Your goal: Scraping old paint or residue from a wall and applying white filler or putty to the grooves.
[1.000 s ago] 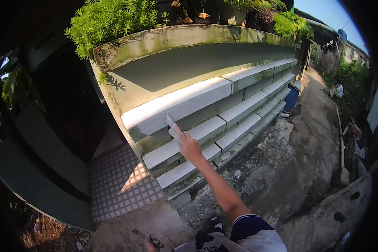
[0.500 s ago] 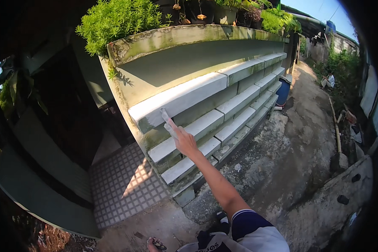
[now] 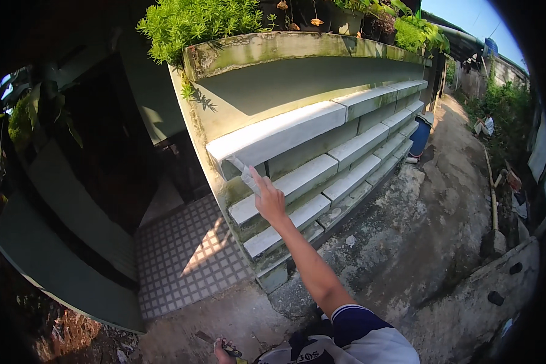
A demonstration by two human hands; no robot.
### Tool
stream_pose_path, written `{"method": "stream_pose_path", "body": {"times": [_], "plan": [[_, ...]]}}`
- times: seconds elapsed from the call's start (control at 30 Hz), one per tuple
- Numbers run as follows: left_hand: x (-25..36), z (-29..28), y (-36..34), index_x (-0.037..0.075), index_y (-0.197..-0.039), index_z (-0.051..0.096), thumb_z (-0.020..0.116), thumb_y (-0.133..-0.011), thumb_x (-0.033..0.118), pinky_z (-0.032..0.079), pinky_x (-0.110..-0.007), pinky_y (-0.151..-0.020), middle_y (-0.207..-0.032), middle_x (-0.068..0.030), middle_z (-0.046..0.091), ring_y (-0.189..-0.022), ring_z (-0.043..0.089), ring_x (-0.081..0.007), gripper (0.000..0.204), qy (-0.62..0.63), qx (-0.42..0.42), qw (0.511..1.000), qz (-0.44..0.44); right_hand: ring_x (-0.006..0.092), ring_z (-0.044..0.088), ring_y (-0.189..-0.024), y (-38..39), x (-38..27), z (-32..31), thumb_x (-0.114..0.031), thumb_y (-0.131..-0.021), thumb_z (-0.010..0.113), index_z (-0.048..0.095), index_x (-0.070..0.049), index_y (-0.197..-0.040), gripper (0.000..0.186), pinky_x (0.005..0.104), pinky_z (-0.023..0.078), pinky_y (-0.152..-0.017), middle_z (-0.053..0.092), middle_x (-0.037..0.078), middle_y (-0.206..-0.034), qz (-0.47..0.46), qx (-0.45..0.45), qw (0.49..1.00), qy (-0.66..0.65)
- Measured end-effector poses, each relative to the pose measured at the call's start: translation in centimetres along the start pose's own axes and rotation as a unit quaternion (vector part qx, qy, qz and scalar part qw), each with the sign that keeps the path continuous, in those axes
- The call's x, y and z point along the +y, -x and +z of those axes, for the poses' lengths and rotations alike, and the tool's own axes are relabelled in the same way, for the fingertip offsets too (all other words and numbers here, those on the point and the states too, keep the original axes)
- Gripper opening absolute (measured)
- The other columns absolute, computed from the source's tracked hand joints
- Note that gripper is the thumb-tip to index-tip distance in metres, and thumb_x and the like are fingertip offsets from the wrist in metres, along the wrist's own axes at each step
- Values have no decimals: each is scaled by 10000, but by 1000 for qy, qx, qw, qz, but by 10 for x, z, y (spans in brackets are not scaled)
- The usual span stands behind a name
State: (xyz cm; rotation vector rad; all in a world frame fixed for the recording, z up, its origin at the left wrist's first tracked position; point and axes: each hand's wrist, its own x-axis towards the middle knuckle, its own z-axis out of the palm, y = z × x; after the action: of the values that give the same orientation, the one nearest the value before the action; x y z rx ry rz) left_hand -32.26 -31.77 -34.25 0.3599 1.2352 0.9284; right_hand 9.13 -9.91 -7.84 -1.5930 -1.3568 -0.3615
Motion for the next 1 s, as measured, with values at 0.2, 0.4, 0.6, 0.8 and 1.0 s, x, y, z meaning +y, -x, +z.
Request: {"method": "stream_pose_path", "body": {"times": [0.2,0.4,0.6,0.8,1.0], "plan": [[6,4,3,188,-952,521,517,-907,405,367,-325,-369,-670,16,481,-484,460,-162,222,23,22,999,-14,423,582,-772,3,-3,10,42,-768,544,310,-269,-1466,799,489,480,-635,588,143,-945,-58,67,995,-54],[4,0,3,188,-859,504,511,-917,390,340,-311,-366,-605,22,453,-456,431,-151,210,39,29,999,19,419,585,-953,2,0,-2,59,-769,548,320,-214,-1468,785,463,491,-745,613,185,-1105,-10,25,999,-26],[8,7,9,191,-765,475,504,-925,374,304,-293,-365,-577,26,435,-445,412,-140,245,44,44,998,19,418,576,-713,1,-14,-3,54,-755,540,282,-288,-1479,841,493,475,-599,580,139,-918,-45,100,994,-30],[8,11,11,194,-778,472,498,-929,358,306,-298,-366,-583,32,435,-451,417,-140,225,36,43,998,9,432,589,-846,24,-10,-1,39,-782,538,331,-267,-1463,775,510,469,-678,614,171,-1006,11,-69,997,40],[-1,7,11,191,-821,486,516,-917,355,332,-308,-368,-614,26,450,-460,434,-145,193,48,39,998,4,442,584,-835,41,4,5,33,-802,538,302,-249,-1475,767,506,464,-680,611,176,-991,60,3,998,7]]}}
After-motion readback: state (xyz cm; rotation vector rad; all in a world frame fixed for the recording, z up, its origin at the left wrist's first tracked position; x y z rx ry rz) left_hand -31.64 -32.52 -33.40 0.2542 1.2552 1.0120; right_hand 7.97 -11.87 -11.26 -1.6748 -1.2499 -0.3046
